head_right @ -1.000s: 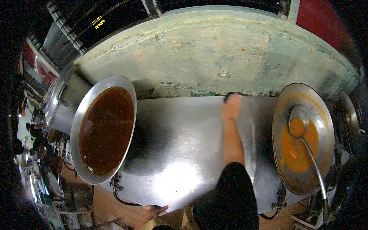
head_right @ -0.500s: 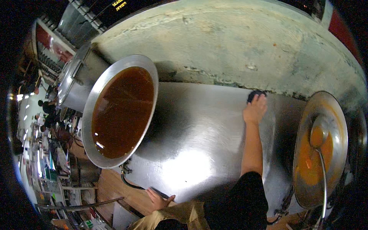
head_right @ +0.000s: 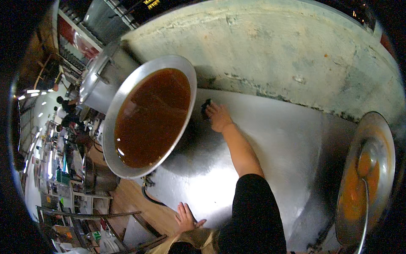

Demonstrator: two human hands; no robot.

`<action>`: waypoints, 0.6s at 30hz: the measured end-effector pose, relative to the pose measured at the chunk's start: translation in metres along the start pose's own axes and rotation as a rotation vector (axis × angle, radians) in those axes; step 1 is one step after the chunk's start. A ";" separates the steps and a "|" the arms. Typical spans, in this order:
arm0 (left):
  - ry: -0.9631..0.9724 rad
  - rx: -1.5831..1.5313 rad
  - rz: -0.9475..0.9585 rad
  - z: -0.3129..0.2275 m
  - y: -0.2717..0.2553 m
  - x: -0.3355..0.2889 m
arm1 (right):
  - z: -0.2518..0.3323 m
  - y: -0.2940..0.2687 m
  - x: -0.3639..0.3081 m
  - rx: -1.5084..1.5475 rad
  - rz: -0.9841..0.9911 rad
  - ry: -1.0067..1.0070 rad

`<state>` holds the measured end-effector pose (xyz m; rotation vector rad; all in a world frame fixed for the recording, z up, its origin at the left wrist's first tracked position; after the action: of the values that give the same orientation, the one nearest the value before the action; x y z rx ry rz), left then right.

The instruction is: The person wipes a stainless steel countertop with a cloth, rinses the cloth in a sink, and continues wiping around large pots and pans. The person also moves a pot and handles a ladle and a plastic container during the cleaning process.

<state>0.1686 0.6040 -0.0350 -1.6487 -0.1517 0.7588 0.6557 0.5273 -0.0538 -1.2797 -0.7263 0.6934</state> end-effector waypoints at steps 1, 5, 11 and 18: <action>0.001 0.010 0.001 0.000 0.000 0.000 | 0.016 0.000 -0.020 0.028 -0.035 -0.042; 0.051 -0.062 -0.004 0.003 -0.002 -0.001 | 0.125 -0.003 -0.112 0.075 -0.067 -0.206; 0.048 -0.209 -0.259 0.005 0.006 -0.016 | 0.199 -0.012 -0.274 0.378 -0.048 -0.056; 0.085 -0.299 -0.306 0.022 0.000 -0.026 | -0.041 -0.049 -0.372 -0.086 -0.148 0.926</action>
<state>0.1363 0.6095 -0.0255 -1.8806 -0.4638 0.4466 0.4689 0.1993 -0.0449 -1.4240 -0.0796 -0.0904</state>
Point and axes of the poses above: each hand's wrist, its own x-axis towards the middle knuckle, its own y-axis out of the palm, z = x × y, the point moved 2 cm from there along x, towards the middle knuckle, and after that the axes turned 7 degrees about -y, right-handed, at the moved point
